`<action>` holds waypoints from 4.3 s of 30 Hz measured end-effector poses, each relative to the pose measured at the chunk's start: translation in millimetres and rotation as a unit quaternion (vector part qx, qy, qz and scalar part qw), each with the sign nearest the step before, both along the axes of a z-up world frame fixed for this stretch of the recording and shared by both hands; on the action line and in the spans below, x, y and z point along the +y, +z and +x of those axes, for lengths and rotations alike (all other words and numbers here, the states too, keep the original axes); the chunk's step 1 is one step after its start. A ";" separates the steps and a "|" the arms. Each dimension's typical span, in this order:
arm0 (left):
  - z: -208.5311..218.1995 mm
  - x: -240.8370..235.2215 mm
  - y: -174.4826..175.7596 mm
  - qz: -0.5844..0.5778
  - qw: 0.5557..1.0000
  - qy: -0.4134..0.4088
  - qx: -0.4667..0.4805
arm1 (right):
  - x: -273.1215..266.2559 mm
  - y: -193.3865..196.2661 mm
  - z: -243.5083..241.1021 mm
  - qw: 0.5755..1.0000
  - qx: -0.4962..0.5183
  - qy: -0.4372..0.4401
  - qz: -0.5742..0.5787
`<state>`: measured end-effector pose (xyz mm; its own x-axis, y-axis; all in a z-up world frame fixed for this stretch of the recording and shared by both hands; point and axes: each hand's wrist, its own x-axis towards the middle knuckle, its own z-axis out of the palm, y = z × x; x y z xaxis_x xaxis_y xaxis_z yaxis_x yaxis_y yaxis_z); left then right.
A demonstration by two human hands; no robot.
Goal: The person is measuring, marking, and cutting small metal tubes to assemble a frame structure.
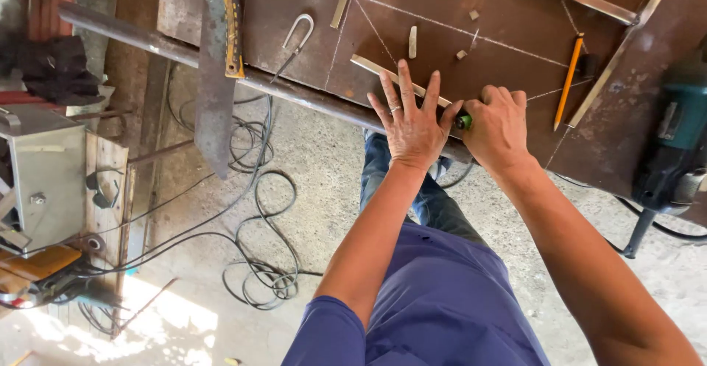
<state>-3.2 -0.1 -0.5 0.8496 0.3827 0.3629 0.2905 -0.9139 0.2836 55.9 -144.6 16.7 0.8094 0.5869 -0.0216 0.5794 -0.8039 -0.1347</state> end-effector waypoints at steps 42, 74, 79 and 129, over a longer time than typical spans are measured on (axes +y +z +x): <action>6.4 3.2 -20.9 0.090 0.995 -0.040 -0.035 | -58.3 64.8 -51.7 0.665 0.269 -0.291 0.633; 9.3 2.3 -9.7 0.088 0.992 -0.048 -0.073 | -47.3 57.4 -40.2 0.748 0.263 -0.372 0.482; 10.0 1.6 -11.7 0.085 0.993 -0.045 -0.073 | -56.4 53.3 -40.3 0.758 0.269 -0.356 0.476; 10.9 17.0 -11.7 -0.106 0.991 0.046 -0.066 | 203.7 70.6 99.5 0.888 0.373 0.027 0.267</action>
<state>7.7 16.8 -12.2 0.7585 0.5359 0.3708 0.3176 -0.8009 0.5077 155.3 59.1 87.2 0.6574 0.7117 -0.2474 0.2043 -0.4844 -0.8507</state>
